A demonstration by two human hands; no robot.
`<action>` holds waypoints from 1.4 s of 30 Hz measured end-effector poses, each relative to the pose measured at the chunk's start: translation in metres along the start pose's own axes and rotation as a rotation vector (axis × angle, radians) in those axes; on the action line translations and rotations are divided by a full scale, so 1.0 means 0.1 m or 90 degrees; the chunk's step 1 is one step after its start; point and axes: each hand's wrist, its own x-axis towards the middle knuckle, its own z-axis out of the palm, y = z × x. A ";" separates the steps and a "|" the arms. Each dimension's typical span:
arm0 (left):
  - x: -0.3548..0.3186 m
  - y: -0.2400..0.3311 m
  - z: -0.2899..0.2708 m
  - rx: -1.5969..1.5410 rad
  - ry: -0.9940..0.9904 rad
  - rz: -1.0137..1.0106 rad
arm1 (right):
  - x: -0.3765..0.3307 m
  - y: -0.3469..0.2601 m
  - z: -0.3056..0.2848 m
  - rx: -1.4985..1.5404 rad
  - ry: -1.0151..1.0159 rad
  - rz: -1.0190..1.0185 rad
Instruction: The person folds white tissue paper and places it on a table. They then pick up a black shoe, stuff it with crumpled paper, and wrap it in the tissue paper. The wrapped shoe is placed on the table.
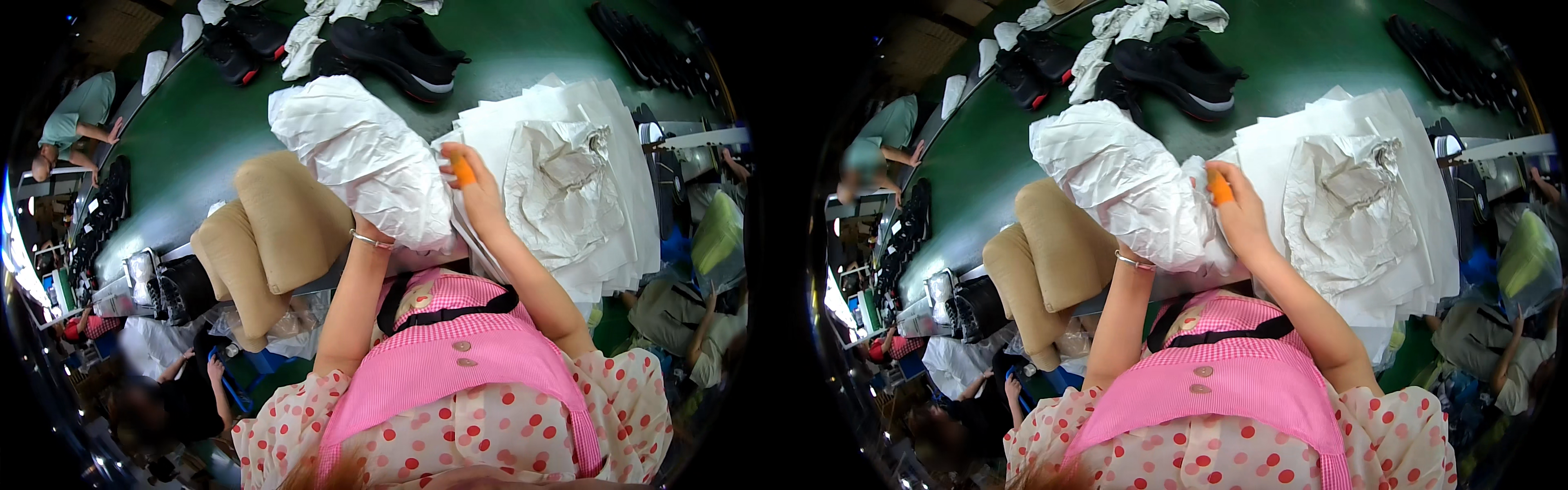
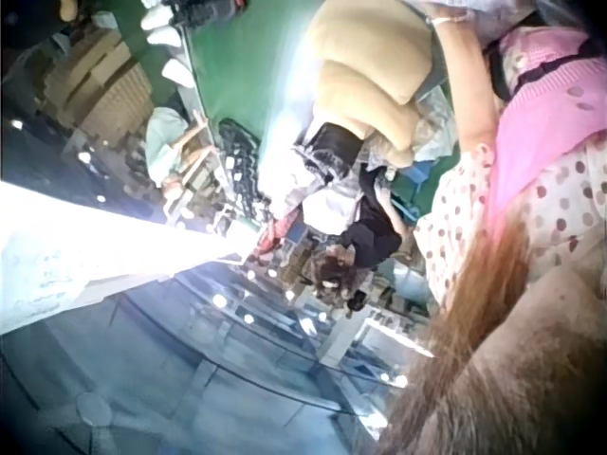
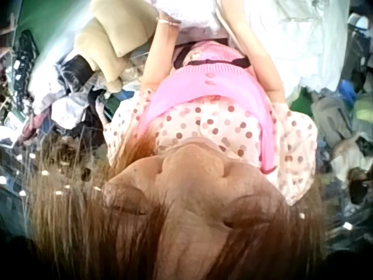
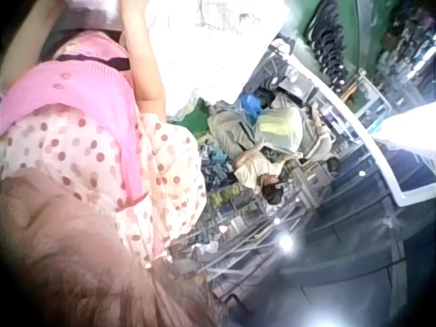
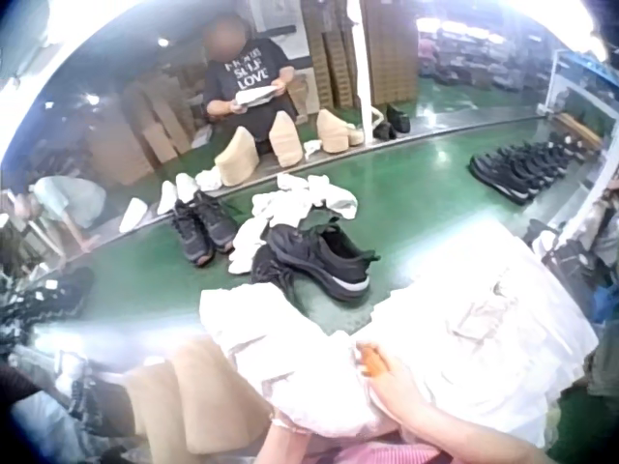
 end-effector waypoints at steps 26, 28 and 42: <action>0.26 0.42 1.01 0.920 0.179 0.088 | -0.67 0.01 -0.64 0.550 -0.151 0.272; 0.25 0.34 1.03 1.101 0.199 0.276 | -0.61 -0.14 -0.56 0.454 -0.122 0.266; 0.04 0.42 1.13 0.281 0.003 -0.024 | -0.55 -0.25 -0.19 -0.284 0.040 -0.130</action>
